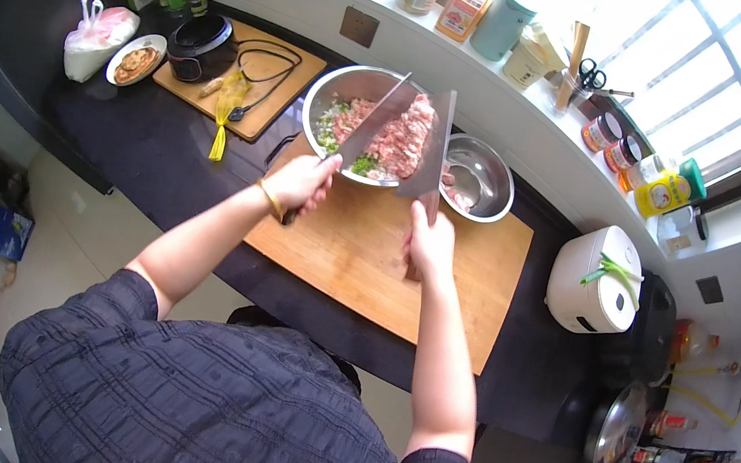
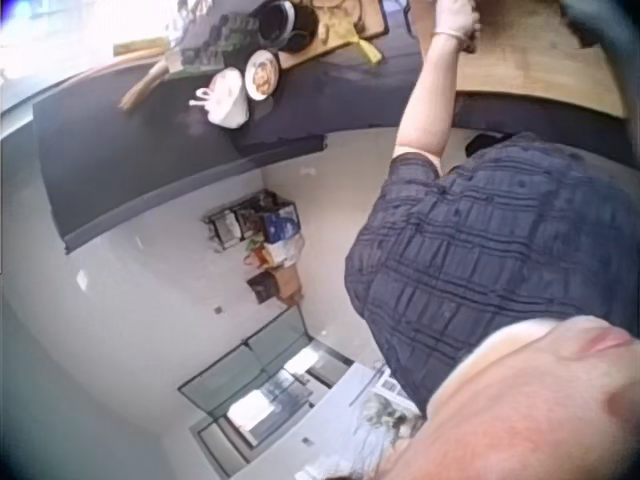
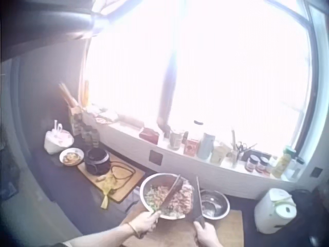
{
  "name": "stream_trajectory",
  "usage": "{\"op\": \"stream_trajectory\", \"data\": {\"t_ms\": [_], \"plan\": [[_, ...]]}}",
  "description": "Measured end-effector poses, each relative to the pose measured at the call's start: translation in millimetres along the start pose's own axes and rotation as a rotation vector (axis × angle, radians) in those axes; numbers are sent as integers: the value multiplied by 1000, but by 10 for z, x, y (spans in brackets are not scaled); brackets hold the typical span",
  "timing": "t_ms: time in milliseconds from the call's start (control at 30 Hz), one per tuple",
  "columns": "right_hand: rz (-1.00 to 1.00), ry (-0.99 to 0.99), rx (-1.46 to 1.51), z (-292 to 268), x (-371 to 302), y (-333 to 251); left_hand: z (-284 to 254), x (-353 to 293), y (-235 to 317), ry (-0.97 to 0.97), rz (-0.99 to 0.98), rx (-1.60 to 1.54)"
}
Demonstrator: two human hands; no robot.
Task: The person uses two cleavers to chop raw meat into small pieces on a wooden cutting board. The chopped meat is then transferred into a metal bowl containing other ingredients.
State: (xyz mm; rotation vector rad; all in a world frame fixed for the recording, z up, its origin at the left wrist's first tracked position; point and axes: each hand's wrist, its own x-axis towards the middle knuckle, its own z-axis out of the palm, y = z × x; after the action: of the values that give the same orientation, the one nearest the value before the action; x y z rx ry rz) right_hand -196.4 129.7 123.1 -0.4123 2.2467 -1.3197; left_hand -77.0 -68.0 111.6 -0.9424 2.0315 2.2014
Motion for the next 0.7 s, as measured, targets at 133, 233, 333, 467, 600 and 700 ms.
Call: {"op": "stream_trajectory", "data": {"t_ms": [133,233,333,467,600,700], "plan": [[38,27,15,108,193,-265,-247,59,73,49,-19,-84],[62,-25,122,160,335,-190,-219,49,43,-28,-12,-116],[63,-22,146,260,306,-303,1,-20,0,-96,-16,-248],[113,-84,260,278,231,-393,225,-104,-52,-161,51,-285],[130,-100,453,133,-41,-412,41,127,-6,2,12,-35],[103,-74,566,-51,-268,-210,-318,257,-12,36,-43,-65]]}}
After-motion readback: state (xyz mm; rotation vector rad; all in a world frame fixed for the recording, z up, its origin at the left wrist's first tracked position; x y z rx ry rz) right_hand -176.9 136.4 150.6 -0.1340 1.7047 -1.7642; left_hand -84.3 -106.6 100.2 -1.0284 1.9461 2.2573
